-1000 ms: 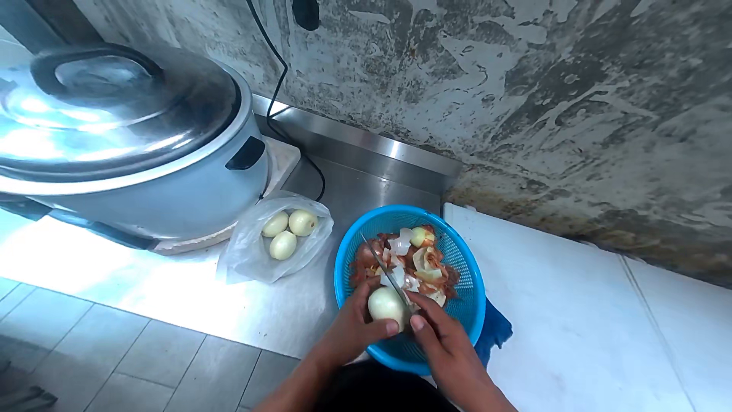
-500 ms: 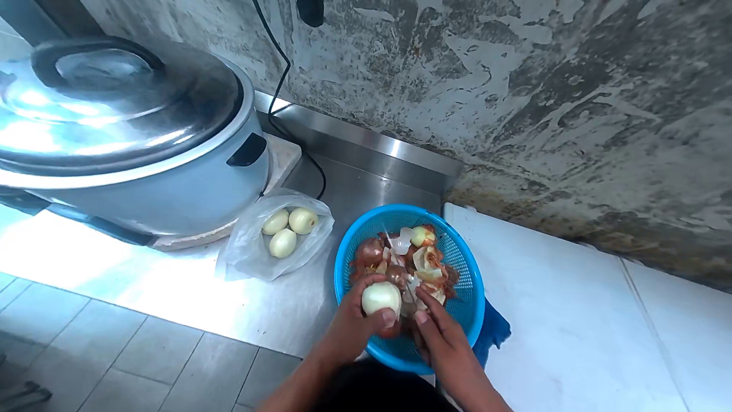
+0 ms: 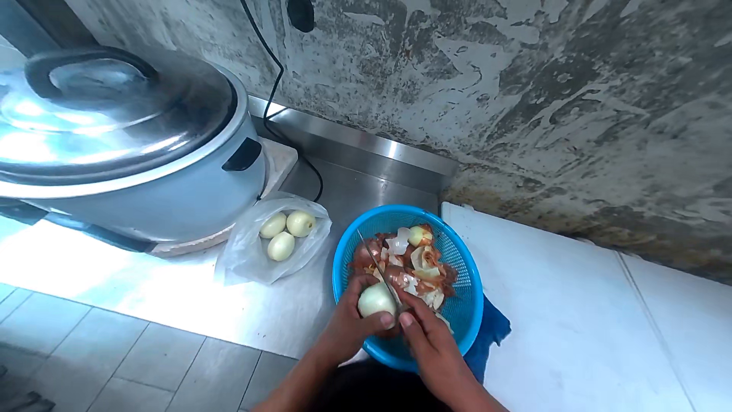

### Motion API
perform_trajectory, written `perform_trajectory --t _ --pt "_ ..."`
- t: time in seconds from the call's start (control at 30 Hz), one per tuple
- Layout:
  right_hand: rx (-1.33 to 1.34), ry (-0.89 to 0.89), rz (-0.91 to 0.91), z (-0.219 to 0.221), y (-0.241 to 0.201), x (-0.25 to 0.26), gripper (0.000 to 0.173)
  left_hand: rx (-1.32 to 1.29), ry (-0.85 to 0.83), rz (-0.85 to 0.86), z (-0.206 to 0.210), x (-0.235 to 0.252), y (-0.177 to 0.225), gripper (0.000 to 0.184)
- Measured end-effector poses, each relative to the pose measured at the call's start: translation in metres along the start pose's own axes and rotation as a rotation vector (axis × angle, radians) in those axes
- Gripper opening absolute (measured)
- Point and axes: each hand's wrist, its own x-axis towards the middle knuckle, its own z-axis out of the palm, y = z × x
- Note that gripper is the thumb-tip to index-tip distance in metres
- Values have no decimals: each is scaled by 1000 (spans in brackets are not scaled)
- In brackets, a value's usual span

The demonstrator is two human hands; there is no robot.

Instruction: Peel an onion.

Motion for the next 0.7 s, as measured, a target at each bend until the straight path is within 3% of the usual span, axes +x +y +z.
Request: perform_trajectory --t 0.4,0.57,0.7 --pt "252 41 242 -7 -11 15 41 -92 -131 -23 -7 -2 0 71" --pt "251 72 195 -8 -11 12 41 -123 -149 -51 -7 2 1 76" --pt "190 68 70 -7 -10 4 43 -122 -95 -39 -4 4 0 64"
